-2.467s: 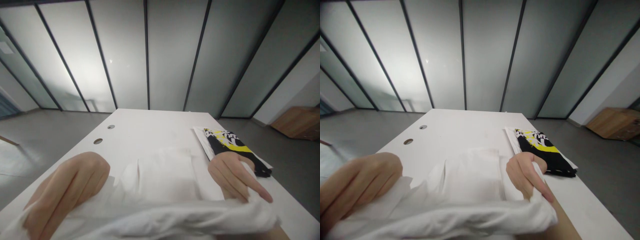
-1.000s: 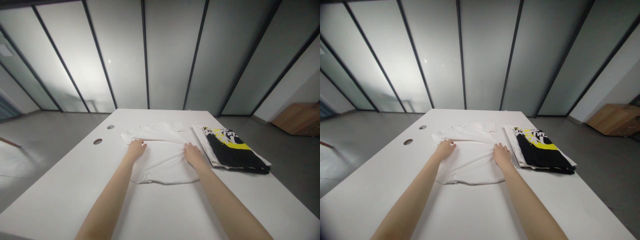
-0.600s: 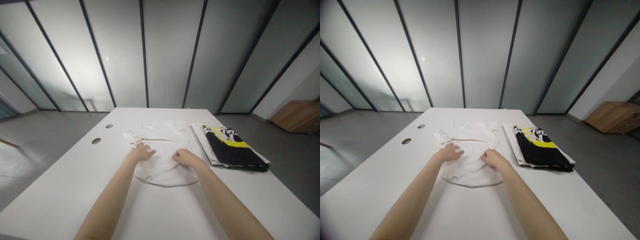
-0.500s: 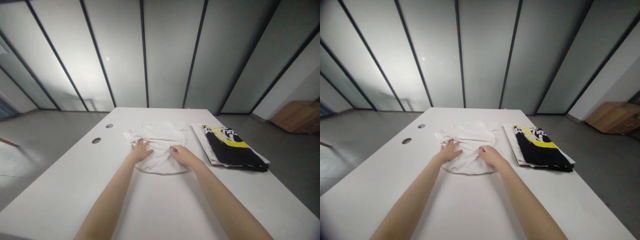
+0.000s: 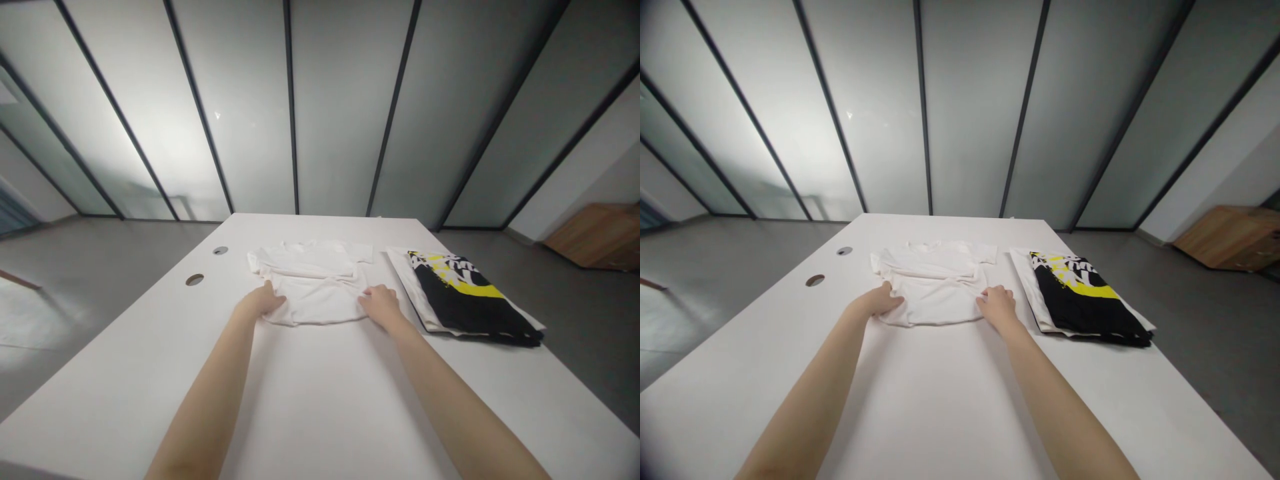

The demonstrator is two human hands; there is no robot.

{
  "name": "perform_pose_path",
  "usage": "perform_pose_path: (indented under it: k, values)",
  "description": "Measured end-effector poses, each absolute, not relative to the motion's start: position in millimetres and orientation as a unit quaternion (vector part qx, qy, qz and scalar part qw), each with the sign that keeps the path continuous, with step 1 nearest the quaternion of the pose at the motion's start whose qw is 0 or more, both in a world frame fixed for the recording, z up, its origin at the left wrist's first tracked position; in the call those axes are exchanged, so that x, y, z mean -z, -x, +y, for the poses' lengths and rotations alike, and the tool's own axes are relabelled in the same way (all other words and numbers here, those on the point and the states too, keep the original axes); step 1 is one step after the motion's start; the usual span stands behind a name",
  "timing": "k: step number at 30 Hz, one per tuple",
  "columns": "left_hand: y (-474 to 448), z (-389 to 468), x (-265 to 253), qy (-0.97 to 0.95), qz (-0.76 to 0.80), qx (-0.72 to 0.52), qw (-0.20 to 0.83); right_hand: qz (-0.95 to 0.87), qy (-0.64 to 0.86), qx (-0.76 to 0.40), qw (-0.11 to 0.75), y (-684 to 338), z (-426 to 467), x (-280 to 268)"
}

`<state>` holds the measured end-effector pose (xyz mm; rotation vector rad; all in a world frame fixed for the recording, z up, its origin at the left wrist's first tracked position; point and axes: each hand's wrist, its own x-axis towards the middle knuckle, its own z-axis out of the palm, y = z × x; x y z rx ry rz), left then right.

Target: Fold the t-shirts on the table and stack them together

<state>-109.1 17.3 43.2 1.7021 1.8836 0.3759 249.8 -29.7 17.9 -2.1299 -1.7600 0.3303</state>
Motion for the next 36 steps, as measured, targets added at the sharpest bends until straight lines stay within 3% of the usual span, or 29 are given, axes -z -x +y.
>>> perform_pose_path:
  k: [3, 5, 7, 9, 12, 16, 21, 25, 28, 31, 36]
  values:
    - [113, 16, -54, -0.639, 0.634, -0.072, 0.429, -0.625, 0.668, -0.252, 0.316, -250, -24, -22]
    - [111, 14, -61, -0.646, 0.560, -0.124, 0.503, -0.584, 0.618, -0.326, 0.413, -250, -22, -24]
    - [109, 13, -65, -0.639, 0.539, -0.209, 0.507, -0.527, 0.599, -0.367, 0.478, -252, -21, -24]
    - [110, 13, -66, -0.622, 0.602, -0.243, 0.438, -0.471, 0.589, -0.413, 0.510, -256, -20, -24]
    - [113, 11, -63, -0.598, 0.693, -0.114, 0.385, -0.405, 0.560, -0.518, 0.505, -263, -23, -28]
    - [109, 7, -55, -0.612, 0.640, 0.000, 0.465, -0.405, 0.528, -0.627, 0.406, -274, -34, -40]
    - [99, 9, -49, -0.622, 0.523, -0.179, 0.555, -0.455, 0.465, -0.693, 0.309, -282, -46, -51]
    - [100, 21, -44, -0.470, 0.453, -0.459, 0.603, -0.405, 0.438, -0.672, 0.439, -282, -38, -48]
    - [101, 31, -39, -0.351, 0.441, -0.584, 0.584, -0.369, 0.440, -0.636, 0.515, -277, -30, -44]
    - [99, 32, -34, -0.324, 0.426, -0.581, 0.613, -0.376, 0.459, -0.624, 0.509, -271, -30, -41]
    - [90, 22, -25, -0.429, 0.489, -0.429, 0.626, -0.418, 0.490, -0.610, 0.463, -264, -36, -39]
